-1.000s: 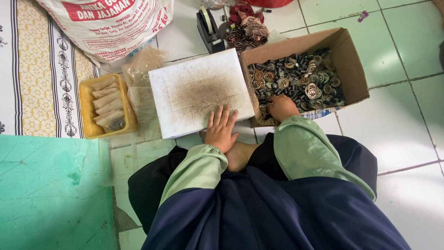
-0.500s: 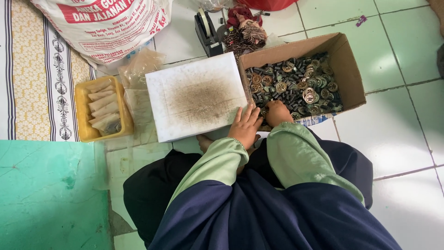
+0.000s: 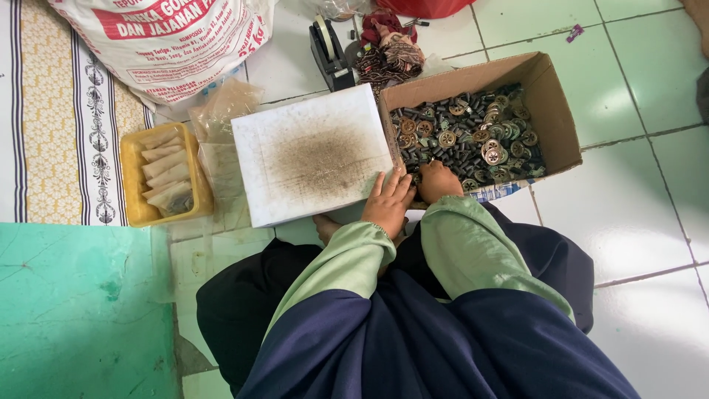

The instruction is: Picking small metal decorative parts from a cardboard box and placing them into small plastic bags for packaging.

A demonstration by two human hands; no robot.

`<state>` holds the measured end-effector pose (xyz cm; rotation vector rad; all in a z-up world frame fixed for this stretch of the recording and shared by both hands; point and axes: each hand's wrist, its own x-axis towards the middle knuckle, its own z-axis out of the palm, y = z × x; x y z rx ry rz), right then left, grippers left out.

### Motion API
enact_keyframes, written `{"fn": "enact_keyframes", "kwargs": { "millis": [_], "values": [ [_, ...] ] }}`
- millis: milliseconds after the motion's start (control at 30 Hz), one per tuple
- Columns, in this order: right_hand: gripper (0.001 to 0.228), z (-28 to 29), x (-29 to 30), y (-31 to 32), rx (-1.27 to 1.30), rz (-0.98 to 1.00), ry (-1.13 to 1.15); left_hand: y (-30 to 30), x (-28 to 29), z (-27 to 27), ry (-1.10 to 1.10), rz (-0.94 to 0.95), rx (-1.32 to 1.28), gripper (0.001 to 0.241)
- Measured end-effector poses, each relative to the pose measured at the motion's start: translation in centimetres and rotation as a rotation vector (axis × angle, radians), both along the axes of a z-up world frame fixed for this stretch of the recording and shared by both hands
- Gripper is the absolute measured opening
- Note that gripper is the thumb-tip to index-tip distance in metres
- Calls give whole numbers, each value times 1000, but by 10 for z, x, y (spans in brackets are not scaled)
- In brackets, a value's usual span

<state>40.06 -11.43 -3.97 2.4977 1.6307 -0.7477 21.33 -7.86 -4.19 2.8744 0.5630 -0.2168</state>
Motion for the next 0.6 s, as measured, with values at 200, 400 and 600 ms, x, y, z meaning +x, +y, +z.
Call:
{"fn": "enact_keyframes", "kwargs": {
  "millis": [200,400,600],
  "values": [
    [48,-26,2,3,2,-2,-17,0,-2,17,83,-17,9,72],
    [49,38,-12,-7,5,-53,101,0,-3,19,80,7,-26,78],
    [31,71,-12,-3,439,-262,303,8,-13,60,-121,97,-252,74]
  ]
}}
